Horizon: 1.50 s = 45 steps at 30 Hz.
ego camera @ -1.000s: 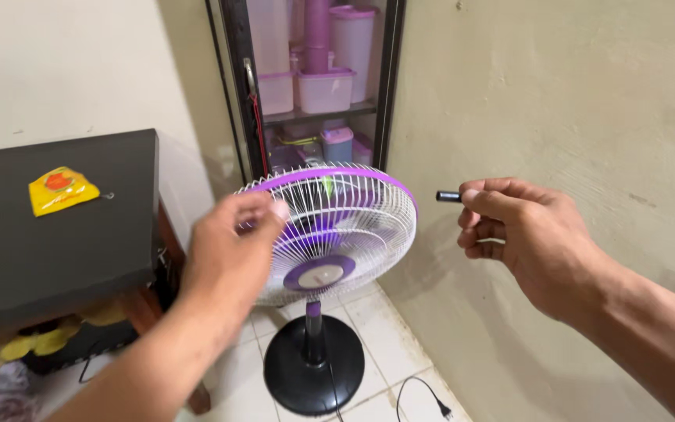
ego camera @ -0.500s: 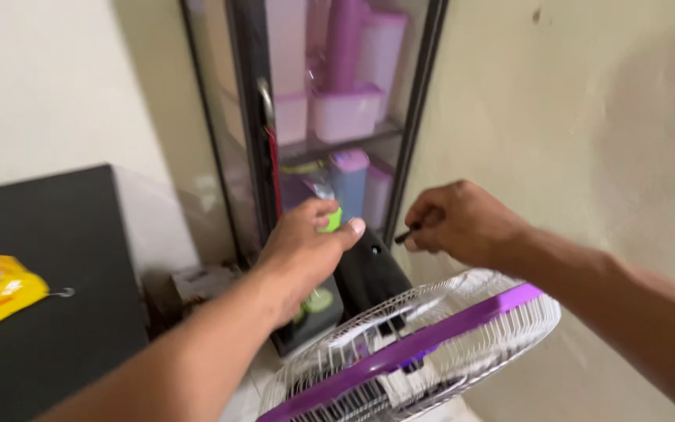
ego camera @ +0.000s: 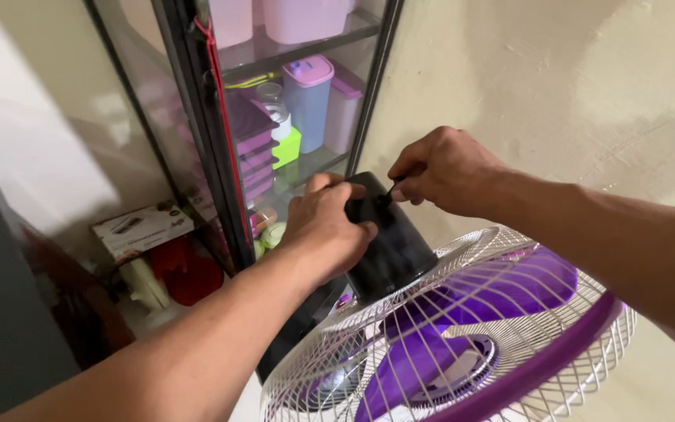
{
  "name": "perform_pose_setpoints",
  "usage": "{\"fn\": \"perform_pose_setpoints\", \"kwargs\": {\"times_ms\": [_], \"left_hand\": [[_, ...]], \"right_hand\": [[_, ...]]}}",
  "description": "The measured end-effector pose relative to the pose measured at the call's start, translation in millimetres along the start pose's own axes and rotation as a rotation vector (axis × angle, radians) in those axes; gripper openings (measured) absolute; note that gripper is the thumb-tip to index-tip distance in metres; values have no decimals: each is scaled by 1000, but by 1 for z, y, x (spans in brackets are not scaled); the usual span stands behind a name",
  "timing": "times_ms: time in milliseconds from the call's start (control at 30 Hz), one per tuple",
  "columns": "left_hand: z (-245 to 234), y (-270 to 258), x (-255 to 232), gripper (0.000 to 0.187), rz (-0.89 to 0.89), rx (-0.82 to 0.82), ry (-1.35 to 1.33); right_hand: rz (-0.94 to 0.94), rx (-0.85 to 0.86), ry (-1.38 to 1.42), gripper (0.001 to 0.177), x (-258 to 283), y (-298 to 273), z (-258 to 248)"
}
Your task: The person disassembles a standing electric fan by removing the front grille, a purple ring, and the fan blades. They then reassemble the fan by reattaching the blades, ring, and front grille, and finally secure the head with a knob.
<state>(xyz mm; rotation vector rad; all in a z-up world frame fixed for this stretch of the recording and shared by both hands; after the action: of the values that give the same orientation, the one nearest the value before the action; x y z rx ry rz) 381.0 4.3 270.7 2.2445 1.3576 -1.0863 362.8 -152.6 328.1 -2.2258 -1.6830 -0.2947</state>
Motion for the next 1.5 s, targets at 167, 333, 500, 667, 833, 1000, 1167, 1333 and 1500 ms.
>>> {"fn": "perform_pose_setpoints", "kwargs": {"times_ms": [167, 333, 500, 667, 833, 1000, 1167, 1333, 1500], "left_hand": [[-4, 1, 6, 55, 82, -38, -11], [-5, 1, 8, 53, 134, -61, -13], [-6, 2, 16, 52, 100, 9, -91], [-9, -1, 18, 52, 70, 63, -155], [-16, -2, 9, 50, 97, 105, -100], [-16, -5, 11, 55, 50, 163, -63], [-4, -4, 14, 63, 74, 204, -31], [4, -7, 19, 78, 141, 133, 18], [-1, -10, 12, 75, 93, 96, 53]], "right_hand": [[19, -13, 11, 24, 3, 2, 2], [96, -47, 41, 24, -1, -2, 2], [120, -44, 0, 23, 2, -6, 10], [94, -21, -34, 20, 5, -9, 15], [41, -15, -78, 20, 5, -5, 22], [34, 2, -64, 24, 1, 1, 25], [53, 122, -105, 46, 5, -4, 20], [357, 14, 282, 70, -20, -44, -32], [437, -307, 496, 66, -65, -107, -106]]}}
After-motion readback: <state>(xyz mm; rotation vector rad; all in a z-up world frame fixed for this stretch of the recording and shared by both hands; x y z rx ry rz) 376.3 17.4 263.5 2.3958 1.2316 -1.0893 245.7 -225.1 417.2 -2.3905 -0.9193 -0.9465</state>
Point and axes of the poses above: each hand's wrist, its own y-axis towards the middle knuckle, its own z-axis out of the palm, x = y × z, the point moved 8 cm from there along y, towards the middle knuckle
